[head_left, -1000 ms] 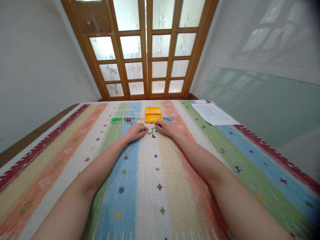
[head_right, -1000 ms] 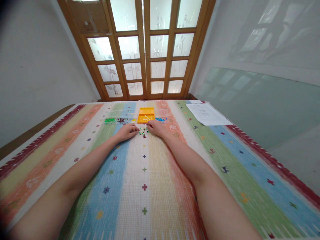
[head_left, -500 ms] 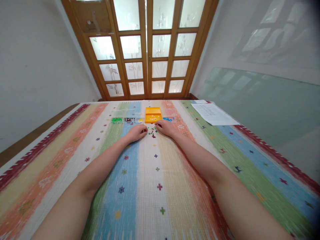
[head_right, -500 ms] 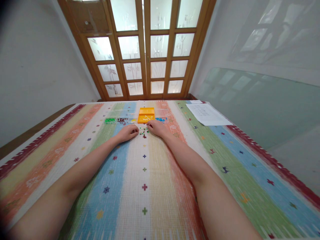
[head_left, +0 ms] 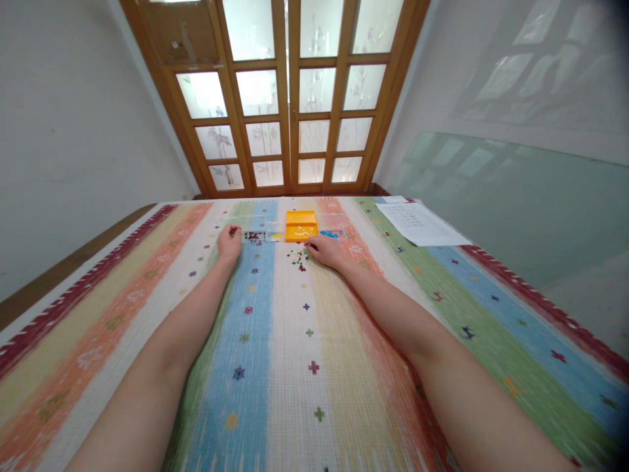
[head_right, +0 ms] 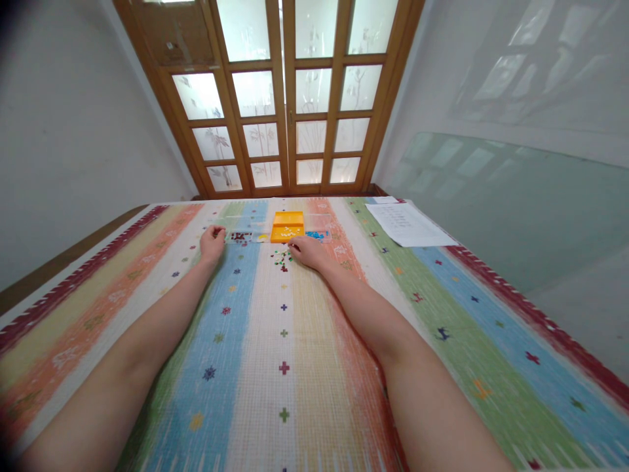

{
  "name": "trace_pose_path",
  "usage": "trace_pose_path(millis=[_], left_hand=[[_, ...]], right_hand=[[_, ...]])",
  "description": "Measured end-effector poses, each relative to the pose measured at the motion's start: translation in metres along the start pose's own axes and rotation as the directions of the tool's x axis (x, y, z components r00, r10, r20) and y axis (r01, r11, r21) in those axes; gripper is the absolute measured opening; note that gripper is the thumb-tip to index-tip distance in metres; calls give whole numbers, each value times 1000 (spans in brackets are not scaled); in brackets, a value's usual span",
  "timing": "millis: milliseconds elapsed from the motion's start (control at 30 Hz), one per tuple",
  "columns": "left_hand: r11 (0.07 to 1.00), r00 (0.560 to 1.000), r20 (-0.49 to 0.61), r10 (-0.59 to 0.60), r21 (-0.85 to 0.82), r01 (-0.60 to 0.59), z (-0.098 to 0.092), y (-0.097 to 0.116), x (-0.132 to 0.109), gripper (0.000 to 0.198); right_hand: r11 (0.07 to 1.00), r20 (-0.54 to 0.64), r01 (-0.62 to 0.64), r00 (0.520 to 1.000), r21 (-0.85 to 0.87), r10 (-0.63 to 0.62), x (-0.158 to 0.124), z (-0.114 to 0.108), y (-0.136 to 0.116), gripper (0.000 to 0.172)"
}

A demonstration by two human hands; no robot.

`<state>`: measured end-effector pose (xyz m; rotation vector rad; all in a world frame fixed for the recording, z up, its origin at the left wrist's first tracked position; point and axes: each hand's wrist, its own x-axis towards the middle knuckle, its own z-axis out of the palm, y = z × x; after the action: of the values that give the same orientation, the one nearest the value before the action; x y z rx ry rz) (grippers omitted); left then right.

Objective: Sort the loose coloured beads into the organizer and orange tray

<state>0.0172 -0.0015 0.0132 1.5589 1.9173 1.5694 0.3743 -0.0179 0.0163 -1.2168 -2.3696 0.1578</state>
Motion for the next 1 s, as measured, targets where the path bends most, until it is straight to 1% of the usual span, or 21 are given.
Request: trace_pose_path(millis=[67, 133, 200, 267, 300, 367, 433, 467, 500, 533, 567, 633, 667, 700, 733, 767, 800, 867, 1000], left_hand=[[998, 996, -57, -63, -14, 63, -2, -11, 8, 17], [992, 989, -83, -123, -35, 120, -3, -20, 12, 20], [984, 981, -83, -173, -55, 169, -4, -25, 14, 25], [981, 979, -72, -191, -55, 187, -3, -25, 13, 33], [983, 982, -63, -179, -44, 176, -3, -23, 11, 37], [994, 994, -17, -109, -11, 109, -1, -16, 6, 36], [1000, 996, 90, 1, 25, -3, 4, -4, -4, 28], [997, 984, 165, 59, 42, -67, 6, 2, -9, 25], [989, 961, 249, 120, 58, -138, 10, 9, -16, 23], [974, 926, 332, 182, 70, -217, 13, 17, -22, 23], [951, 878, 411, 243, 77, -300, 16, 24, -29, 22], [883, 764, 535, 359, 69, -464, 21, 36, -42, 21], [844, 705, 581, 406, 56, -533, 23, 42, -48, 21], [809, 654, 613, 444, 41, -587, 24, 46, -53, 21], [777, 609, 636, 473, 24, -629, 25, 50, -57, 21], [752, 574, 652, 495, 9, -659, 26, 52, -60, 22], [734, 548, 663, 510, -3, -679, 26, 54, -62, 22], [713, 518, 674, 527, -18, -701, 26, 55, -64, 23], [701, 503, 675, 540, -31, -712, 27, 53, -65, 25]], right_hand=[[1000, 5, -3, 1000, 2, 3, 0, 0, 0, 25], [1000, 10, -6, 1000, 0, 6, 0, 0, 0, 25], [1000, 8, -3, 1000, -1, 3, 0, 1, 1, 25], [1000, 5, 5, 1000, -2, -5, 0, 1, 1, 24], [1000, 2, 10, 1000, -1, -10, 0, 2, 2, 24], [1000, -5, 19, 1000, 1, -19, 0, 2, 2, 24], [1000, -5, 28, 1000, -1, -28, -1, 1, 2, 23], [999, -6, 35, 999, -3, -35, -1, 1, 1, 23], [999, -9, 47, 999, -5, -47, -1, 1, 1, 23], [998, -16, 65, 998, -7, -65, -1, 0, 0, 23], [996, -28, 89, 996, -9, -89, -1, -1, -1, 23], [989, -55, 148, 987, -16, -149, 0, -1, -3, 22], [983, -62, 181, 981, -21, -181, 1, -1, -4, 22], [976, -63, 215, 974, -24, -216, 1, -1, -6, 22], [968, -57, 251, 966, -23, -252, 1, 0, -7, 22], [958, -49, 285, 957, -15, -285, 2, 1, -8, 21], [949, -40, 316, 948, -2, -316, 2, 3, -9, 21], [930, -22, 365, 931, 35, -365, 3, 6, -11, 20], [913, 3, 402, 915, 71, -403, 5, 9, -11, 22]])
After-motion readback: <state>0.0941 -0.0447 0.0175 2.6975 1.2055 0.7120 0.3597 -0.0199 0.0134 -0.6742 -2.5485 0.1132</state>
